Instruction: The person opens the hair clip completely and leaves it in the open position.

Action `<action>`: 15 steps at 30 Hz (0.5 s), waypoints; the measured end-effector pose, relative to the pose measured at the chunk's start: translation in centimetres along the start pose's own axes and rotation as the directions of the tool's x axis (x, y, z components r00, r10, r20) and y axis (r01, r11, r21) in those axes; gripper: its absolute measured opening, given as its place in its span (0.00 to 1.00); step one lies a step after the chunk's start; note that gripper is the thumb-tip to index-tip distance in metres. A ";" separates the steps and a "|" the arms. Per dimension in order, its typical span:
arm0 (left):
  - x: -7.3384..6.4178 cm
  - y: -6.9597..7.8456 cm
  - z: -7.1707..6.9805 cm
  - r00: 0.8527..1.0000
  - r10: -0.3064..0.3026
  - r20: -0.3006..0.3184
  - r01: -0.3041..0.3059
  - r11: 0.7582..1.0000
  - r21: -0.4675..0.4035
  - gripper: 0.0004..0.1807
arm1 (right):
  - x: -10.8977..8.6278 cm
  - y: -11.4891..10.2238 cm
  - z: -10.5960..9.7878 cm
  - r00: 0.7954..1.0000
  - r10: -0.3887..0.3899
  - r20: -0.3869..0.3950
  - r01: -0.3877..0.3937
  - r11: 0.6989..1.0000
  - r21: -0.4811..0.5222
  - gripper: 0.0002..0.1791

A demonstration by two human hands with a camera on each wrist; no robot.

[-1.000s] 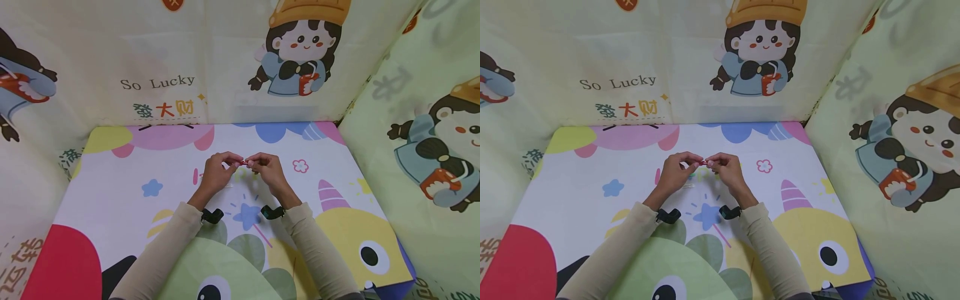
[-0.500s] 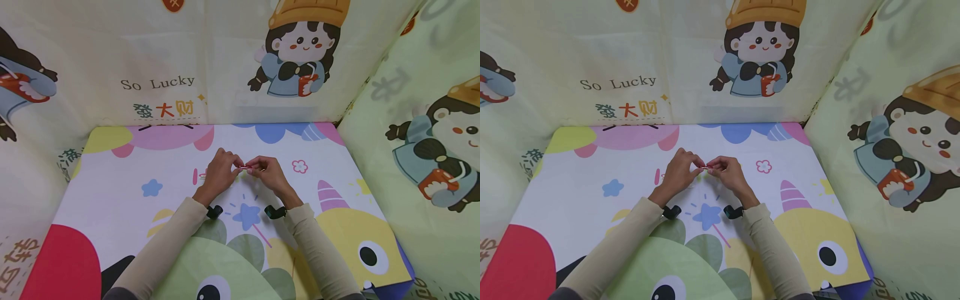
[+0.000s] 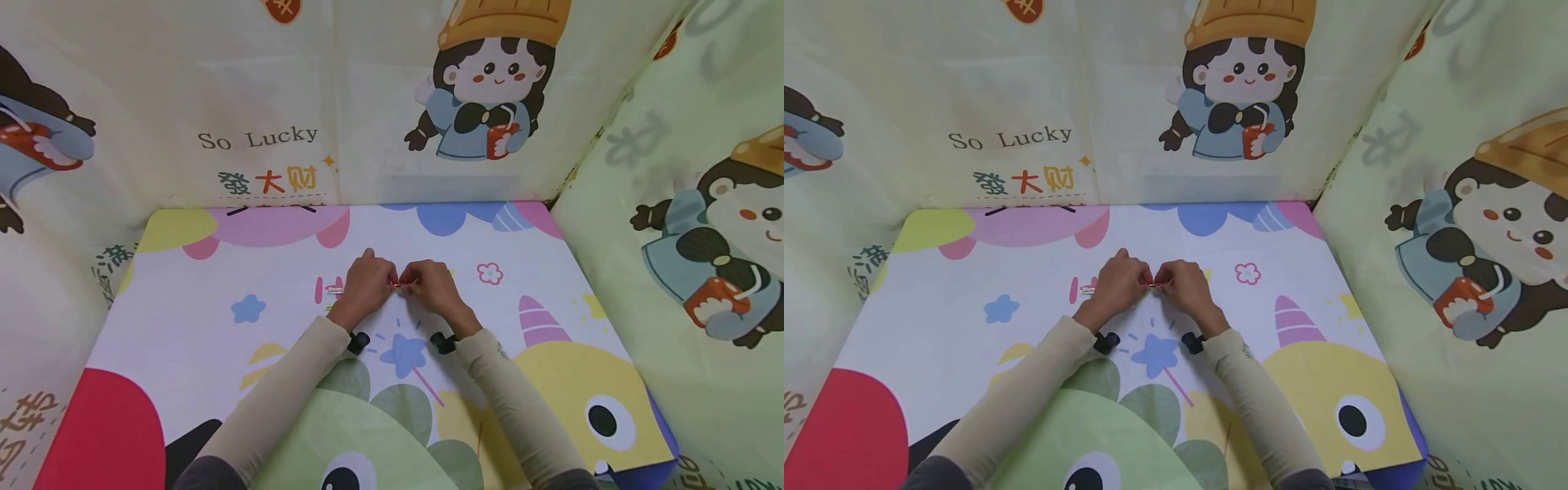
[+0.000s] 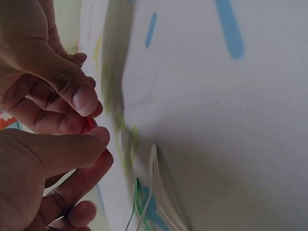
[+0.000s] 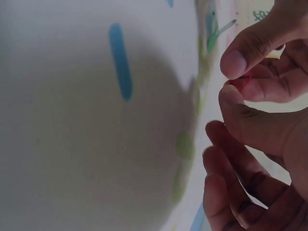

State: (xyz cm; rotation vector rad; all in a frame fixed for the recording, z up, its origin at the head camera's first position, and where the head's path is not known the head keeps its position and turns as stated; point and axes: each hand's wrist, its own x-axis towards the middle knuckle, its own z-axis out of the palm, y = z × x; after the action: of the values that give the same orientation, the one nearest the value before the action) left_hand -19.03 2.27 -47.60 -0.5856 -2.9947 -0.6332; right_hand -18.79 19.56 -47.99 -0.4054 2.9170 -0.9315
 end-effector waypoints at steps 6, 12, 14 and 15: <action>0.2 -0.1 0.6 0.999 -0.003 0.033 0.002 0.999 0.037 0.04 | 0.1 -0.2 0.7 1.000 -0.012 0.008 0.013 0.997 -0.080 0.06; 0.4 -0.3 1.0 0.999 -0.011 0.034 0.009 0.999 0.044 0.06 | 0.2 -0.3 1.2 0.999 -0.039 -0.014 0.037 0.992 -0.125 0.05; 0.5 -0.4 1.0 0.999 -0.011 0.032 0.010 0.999 0.045 0.06 | 0.3 -0.4 1.3 0.999 -0.041 -0.027 0.037 0.991 -0.131 0.06; 0.5 -0.4 1.0 0.999 -0.011 0.031 0.010 0.999 0.047 0.06 | 0.3 -0.4 1.3 0.999 -0.039 -0.032 0.035 0.990 -0.133 0.06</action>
State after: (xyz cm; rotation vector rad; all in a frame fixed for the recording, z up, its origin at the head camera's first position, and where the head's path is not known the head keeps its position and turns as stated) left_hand -19.60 2.53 -48.62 -0.5830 -3.0339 -0.5575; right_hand -18.83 18.44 -48.83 -0.4569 3.0232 -0.7582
